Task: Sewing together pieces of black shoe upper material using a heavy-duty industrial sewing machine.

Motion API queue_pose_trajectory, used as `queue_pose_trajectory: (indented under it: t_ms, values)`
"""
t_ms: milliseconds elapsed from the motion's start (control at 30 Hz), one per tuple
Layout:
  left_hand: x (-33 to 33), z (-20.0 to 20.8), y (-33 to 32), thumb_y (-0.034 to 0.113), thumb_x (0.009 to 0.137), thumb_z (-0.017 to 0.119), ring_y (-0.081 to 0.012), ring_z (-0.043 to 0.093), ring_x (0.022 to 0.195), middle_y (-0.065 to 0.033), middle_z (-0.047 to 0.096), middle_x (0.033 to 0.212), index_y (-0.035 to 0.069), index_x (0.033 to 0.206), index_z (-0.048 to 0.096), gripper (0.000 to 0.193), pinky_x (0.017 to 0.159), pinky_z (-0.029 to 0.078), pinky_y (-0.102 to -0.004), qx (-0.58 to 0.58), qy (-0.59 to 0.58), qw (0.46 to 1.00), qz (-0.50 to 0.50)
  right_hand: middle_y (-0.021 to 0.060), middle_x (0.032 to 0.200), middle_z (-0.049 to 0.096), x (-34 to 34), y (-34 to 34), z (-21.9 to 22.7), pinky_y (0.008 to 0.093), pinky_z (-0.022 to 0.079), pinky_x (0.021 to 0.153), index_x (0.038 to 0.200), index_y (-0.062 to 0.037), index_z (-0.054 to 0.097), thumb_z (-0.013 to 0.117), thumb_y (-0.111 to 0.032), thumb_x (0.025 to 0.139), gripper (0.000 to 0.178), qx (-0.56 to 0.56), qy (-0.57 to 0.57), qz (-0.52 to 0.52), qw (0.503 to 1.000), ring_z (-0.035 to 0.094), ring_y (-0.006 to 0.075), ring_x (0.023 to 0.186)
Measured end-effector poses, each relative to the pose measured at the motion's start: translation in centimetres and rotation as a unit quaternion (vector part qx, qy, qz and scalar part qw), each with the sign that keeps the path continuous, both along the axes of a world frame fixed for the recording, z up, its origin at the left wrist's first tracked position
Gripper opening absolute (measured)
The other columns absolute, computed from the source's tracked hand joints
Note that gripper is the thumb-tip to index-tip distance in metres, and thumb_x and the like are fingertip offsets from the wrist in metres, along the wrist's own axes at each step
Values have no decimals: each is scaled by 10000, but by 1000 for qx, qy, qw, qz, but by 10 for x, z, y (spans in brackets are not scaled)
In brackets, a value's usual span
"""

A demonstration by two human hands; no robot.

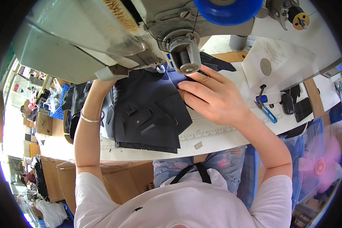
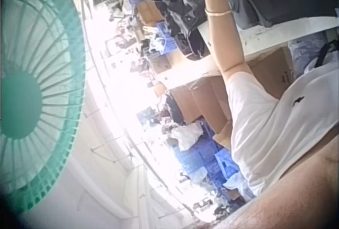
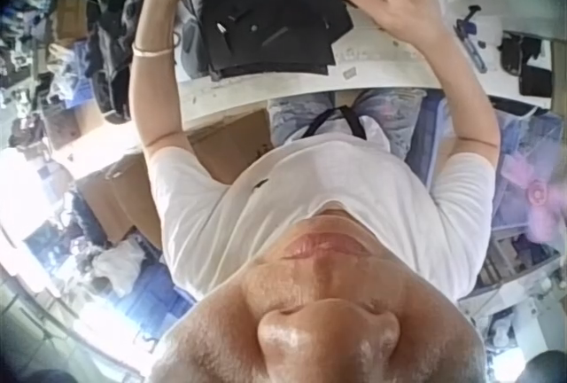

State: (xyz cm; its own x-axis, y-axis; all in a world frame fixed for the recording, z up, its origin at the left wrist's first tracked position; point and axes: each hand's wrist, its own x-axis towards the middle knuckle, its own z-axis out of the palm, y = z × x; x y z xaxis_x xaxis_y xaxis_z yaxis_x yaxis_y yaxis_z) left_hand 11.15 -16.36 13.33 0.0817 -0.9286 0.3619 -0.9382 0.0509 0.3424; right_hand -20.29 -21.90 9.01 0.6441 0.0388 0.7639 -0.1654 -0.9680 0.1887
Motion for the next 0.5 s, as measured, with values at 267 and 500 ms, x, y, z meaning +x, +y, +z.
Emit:
queue_pose_trajectory:
  t_ms: [267, 500]
  values:
    - [5, -3, -3, 124, 939, 680, -291, 640, 1079, -147, 695, 1187, 23, 1181, 682, 262, 936, 512, -390, 1, -6, 1000, -2, -15, 1092, 714, 2, 0, -4, 443, 562, 983, 846, -111, 761, 772, -140, 768, 84, -13, -11, -11, 1000, 696, 198, 1024]
    - [4, -3, -5, 138, 936, 688, -302, 639, 1081, -156, 693, 1191, 29, 1182, 683, 269, 936, 510, -394, 2, -9, 1000, -3, -6, 1083, 708, 3, 5, 0, 455, 554, 1003, 826, -97, 753, 770, -133, 763, 75, -6, -4, -7, 1000, 694, 199, 1021]
